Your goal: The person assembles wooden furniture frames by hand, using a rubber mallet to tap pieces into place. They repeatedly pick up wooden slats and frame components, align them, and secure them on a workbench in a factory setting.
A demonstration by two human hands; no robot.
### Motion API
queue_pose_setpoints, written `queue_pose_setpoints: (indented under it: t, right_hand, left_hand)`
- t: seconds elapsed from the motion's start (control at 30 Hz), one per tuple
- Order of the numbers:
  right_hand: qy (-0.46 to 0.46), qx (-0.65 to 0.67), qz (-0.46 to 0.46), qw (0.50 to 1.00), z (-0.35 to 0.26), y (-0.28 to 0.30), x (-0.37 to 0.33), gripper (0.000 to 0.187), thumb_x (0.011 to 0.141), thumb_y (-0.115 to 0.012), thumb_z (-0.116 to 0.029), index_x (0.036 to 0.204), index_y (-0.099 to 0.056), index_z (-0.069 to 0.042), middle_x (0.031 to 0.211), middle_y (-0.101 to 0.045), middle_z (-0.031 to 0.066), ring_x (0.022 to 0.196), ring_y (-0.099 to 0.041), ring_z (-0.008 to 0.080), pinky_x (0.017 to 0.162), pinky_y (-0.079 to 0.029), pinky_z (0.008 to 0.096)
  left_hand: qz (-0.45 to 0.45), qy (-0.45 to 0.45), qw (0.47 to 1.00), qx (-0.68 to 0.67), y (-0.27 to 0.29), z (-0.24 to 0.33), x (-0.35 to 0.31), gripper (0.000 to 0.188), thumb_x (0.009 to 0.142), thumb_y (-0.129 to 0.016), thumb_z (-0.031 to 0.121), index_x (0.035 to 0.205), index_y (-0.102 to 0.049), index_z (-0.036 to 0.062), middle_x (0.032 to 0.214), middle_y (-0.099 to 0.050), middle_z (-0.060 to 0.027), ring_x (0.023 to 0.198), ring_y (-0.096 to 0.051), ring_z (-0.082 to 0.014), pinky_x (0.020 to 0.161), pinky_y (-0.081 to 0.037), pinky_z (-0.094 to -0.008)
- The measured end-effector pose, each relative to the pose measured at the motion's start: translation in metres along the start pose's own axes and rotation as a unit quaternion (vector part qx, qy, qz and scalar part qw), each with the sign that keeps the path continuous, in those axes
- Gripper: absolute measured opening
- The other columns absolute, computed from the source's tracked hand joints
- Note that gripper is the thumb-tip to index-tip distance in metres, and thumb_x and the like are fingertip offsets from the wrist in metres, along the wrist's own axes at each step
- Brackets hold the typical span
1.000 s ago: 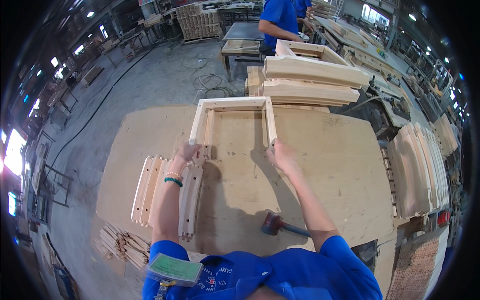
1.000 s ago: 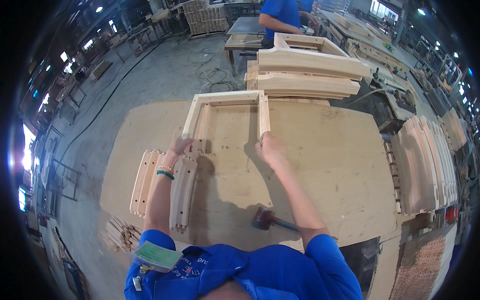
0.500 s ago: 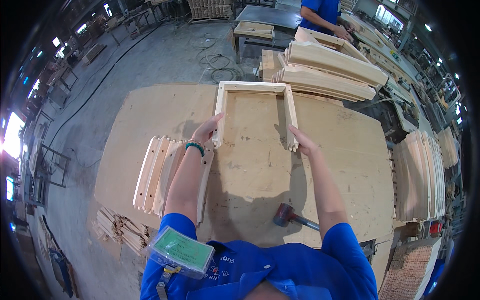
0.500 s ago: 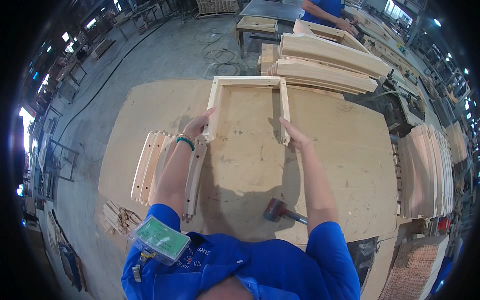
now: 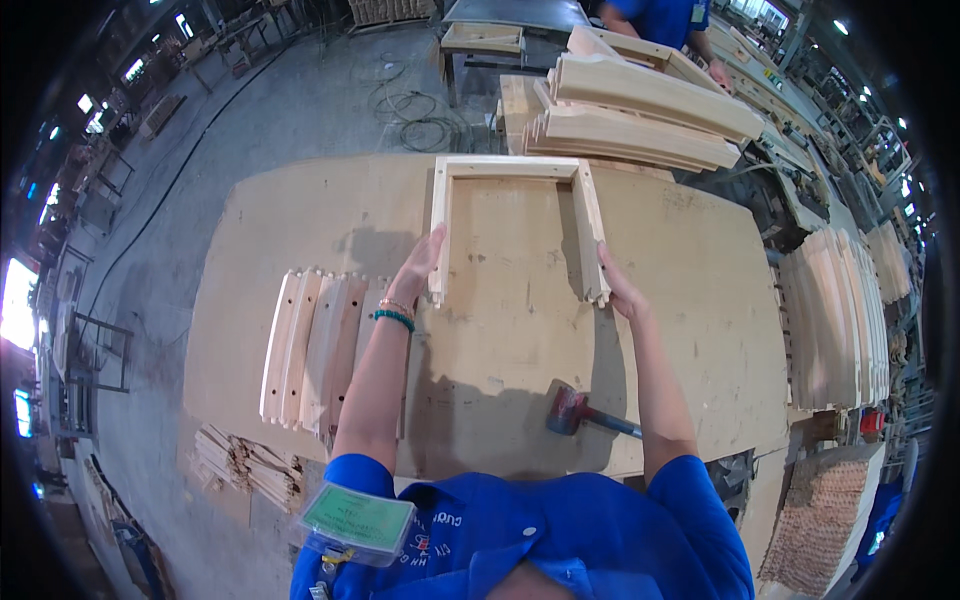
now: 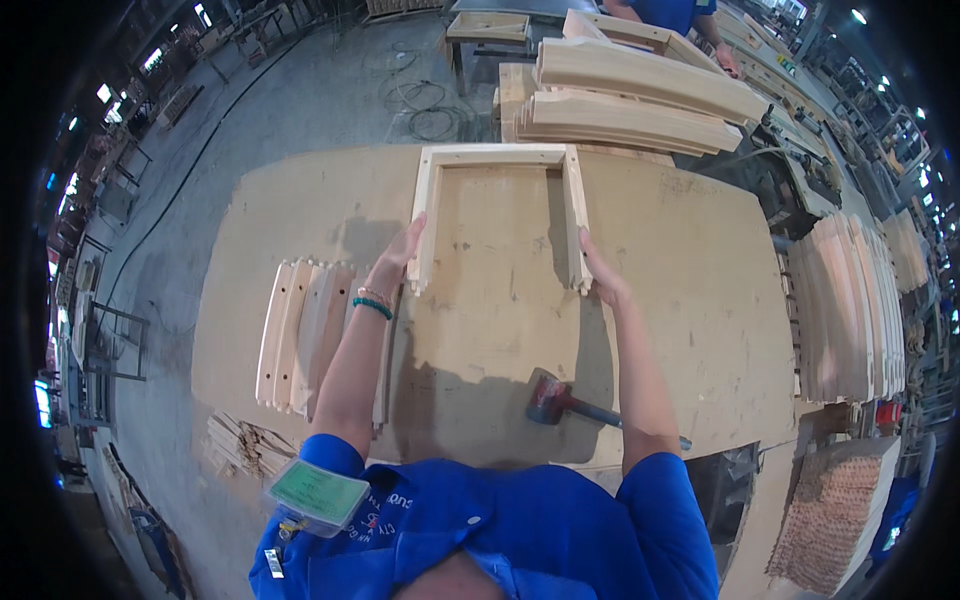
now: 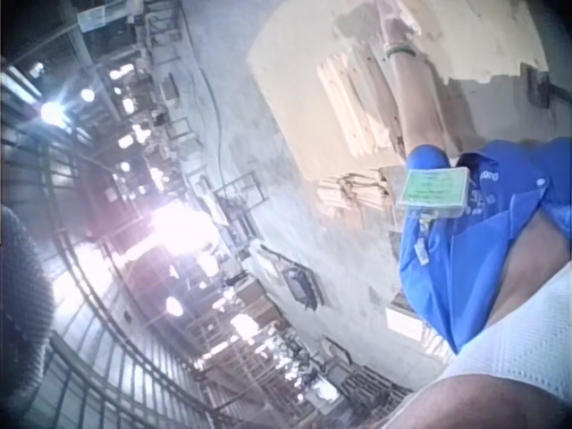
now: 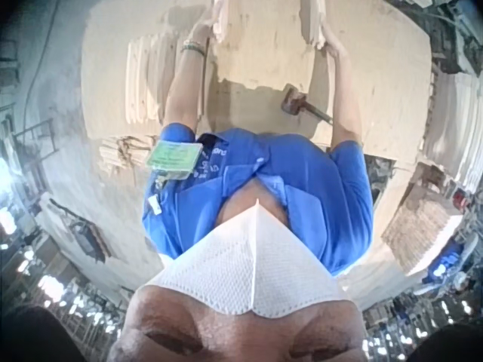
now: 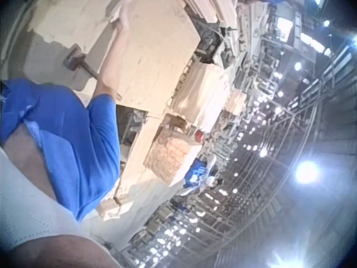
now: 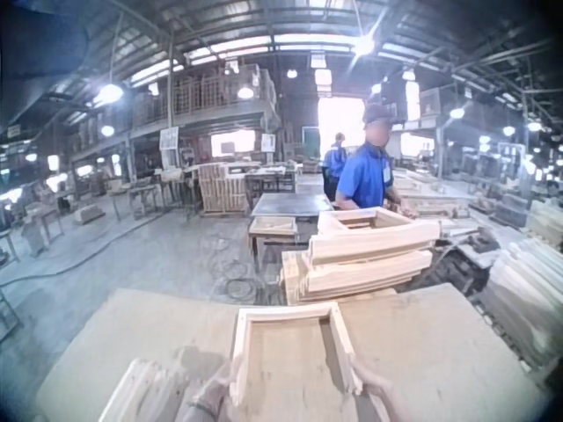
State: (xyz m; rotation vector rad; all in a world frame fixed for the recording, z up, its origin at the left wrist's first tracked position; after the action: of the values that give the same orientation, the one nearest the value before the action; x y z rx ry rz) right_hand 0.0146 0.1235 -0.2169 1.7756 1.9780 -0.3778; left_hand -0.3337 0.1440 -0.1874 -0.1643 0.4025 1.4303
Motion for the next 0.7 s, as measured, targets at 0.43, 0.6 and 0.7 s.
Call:
queue_pose_setpoints:
  t: [0.43,0.6,0.7]
  right_hand:
    - [0.149,0.035,0.047,0.987,0.039,0.041,-0.054,0.046,0.095,-0.055,-0.039,0.121,-0.06,-0.001,0.103,-0.068,0.0071,0.086,-0.062,0.0114,0.075,-0.049,0.0268]
    - [0.128,-0.009,0.073,0.989,0.06,0.044,-0.127,0.028,0.095,-0.058,-0.03,0.094,-0.068,-0.003,0.075,-0.067,0.0025,0.061,-0.058,0.0061,0.058,-0.045,0.0227]
    - [0.114,-0.069,0.099,0.986,0.086,0.038,-0.172,0.024,0.093,-0.061,-0.027,0.085,-0.068,-0.006,0.068,-0.065,0.0038,0.063,-0.061,0.0105,0.058,-0.046,0.0275]
  left_hand:
    - [0.147,-0.195,0.966,-0.081,0.033,0.03,-0.127,0.054,0.098,-0.049,0.042,0.14,-0.045,0.0075,0.137,-0.051,-0.0117,0.132,-0.044,-0.0218,0.106,-0.035,-0.0394]
    - [0.185,-0.151,0.962,-0.132,0.017,-0.016,-0.23,0.036,0.101,-0.046,0.03,0.116,-0.062,0.0021,0.109,-0.066,-0.0098,0.103,-0.061,-0.0166,0.092,-0.047,-0.0309]
    - [0.198,-0.077,0.964,-0.158,-0.01,-0.07,-0.257,0.034,0.102,-0.046,0.028,0.097,-0.066,0.0012,0.084,-0.067,-0.0041,0.076,-0.06,-0.0096,0.074,-0.049,-0.0256]
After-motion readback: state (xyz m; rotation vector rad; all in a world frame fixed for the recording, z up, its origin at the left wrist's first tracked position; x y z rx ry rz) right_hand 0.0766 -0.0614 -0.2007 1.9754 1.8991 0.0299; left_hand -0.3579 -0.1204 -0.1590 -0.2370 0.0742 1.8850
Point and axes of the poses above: each hand's wrist, its own x-axis towards the middle knuckle, its own y-axis out of the back of the hand, z = x × y, the point moved 2 cm from there along x, towards the middle knuckle
